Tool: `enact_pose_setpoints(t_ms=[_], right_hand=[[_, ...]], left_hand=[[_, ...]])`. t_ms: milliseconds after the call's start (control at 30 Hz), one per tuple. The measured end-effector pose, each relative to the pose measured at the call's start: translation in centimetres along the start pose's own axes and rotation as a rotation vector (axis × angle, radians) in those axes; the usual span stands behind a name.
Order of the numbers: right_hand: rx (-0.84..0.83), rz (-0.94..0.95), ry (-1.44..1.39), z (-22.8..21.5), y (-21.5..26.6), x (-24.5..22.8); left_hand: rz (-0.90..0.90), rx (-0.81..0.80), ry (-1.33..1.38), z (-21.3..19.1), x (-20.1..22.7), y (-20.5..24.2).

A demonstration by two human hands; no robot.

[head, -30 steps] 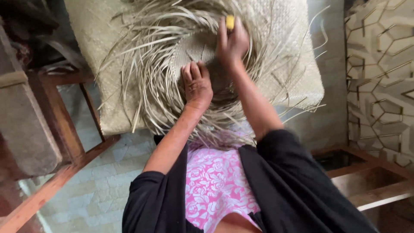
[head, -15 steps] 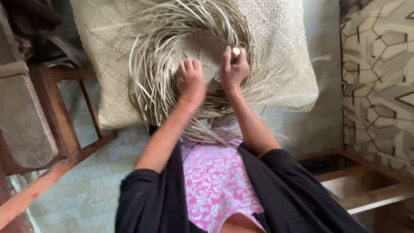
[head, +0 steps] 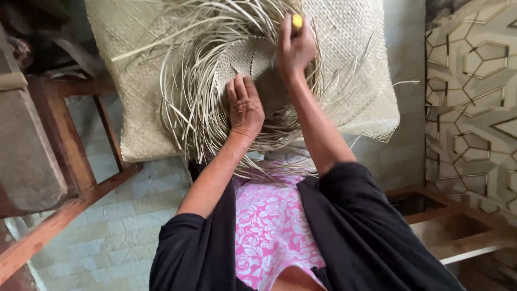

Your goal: Shaping the crown of a straw hat by pressing and smoothing the woven fibers with a hand tool

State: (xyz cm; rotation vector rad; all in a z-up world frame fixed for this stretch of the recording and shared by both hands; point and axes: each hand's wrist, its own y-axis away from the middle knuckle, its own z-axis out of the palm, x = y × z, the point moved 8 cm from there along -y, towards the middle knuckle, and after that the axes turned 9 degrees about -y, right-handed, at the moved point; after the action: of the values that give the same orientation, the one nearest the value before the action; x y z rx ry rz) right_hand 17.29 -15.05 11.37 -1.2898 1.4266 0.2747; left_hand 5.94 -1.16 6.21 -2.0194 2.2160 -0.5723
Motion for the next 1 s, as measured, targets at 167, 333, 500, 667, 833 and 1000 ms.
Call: enact_pose_setpoints(t_ms=[167,333,500,667,833,1000], right_hand=[[-0.089,0.044,-0.137,-2.4,3.5,-2.8],[-0.045,-0.192,0.104,4.1,-1.7,-1.3],[-0.026,-0.100,0.051,3.5,-1.1,-0.1],[-0.157,-0.092,-0.160,-2.7,4.3,-4.0],[-0.207,-0.239,-0.020,2.1,3.5,-3.6],[-0.140,-0.253,0.053,6.3,-0.3,-3.3]], left_hand=[[0.047,-0.004,-0.133,1.1,0.1,-0.3],[0.049,-0.062,-0.015,1.6,0.2,-0.3],[-0.060,-0.030,0.107,1.2,-0.6,0.0],[0.022,-0.017,-0.067,2.6,-0.4,0.2],[0.063,-0.281,-0.108,3.5,-0.1,0.5],[0.026,-0.124,0.003,2.5,-0.2,0.0]])
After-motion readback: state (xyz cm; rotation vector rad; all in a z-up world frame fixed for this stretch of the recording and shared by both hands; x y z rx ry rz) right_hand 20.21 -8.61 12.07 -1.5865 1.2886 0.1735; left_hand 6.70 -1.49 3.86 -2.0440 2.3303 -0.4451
